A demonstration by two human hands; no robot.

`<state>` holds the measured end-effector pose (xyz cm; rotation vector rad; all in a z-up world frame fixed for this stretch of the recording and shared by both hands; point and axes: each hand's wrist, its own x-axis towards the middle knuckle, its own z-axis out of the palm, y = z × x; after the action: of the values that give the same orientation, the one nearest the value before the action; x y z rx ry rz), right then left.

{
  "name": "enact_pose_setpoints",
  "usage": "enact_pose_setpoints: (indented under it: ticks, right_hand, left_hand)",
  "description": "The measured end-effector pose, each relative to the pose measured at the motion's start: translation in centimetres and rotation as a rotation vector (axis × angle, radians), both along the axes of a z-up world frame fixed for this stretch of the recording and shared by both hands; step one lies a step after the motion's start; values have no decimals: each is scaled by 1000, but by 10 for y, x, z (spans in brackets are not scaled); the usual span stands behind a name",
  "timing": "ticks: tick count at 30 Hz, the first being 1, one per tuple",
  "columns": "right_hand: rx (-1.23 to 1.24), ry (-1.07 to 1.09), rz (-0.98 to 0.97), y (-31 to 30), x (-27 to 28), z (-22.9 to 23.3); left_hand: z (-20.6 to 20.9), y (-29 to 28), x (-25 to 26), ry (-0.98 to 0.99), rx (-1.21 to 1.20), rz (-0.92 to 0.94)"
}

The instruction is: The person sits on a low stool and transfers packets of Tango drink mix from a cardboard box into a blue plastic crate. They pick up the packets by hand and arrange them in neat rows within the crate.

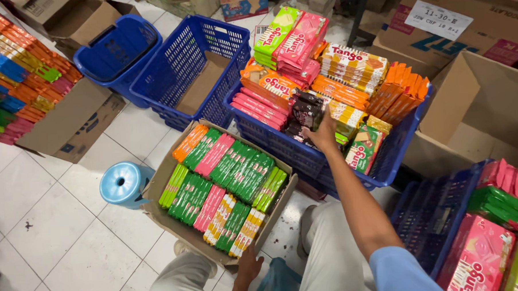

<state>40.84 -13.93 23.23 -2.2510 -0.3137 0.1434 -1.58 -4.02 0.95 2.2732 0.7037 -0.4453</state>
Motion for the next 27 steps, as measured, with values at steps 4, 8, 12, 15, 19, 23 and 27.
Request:
enact_pose_setpoints:
  ticks: [4, 8, 12, 15, 19, 23, 27]
  right_hand:
    - [48, -132, -62, 0, 11, 0]
    - [206, -9, 29, -16, 5, 4]
    - [284, -159, -24, -41, -7, 11]
    - [329, -334, 24, -65, -23, 20]
    - [361, -423, 111, -80, -69, 40]
    - [442, -227, 171, -62, -126, 21]
    - [391, 334, -16, -11, -176, -45]
  left_hand:
    - [-6, 5, 1, -21, -5, 17]
    - [-6, 7, -2, -34, -39, 23]
    - [-16, 7, -6, -92, -25, 6]
    - [-18, 8, -11, -103, -59, -6]
    - [-36, 19, -10, -255, 9, -83]
    - [-41, 31, -9, -130, -89, -18]
    - [-33, 52, -9, 15, -167, 79]
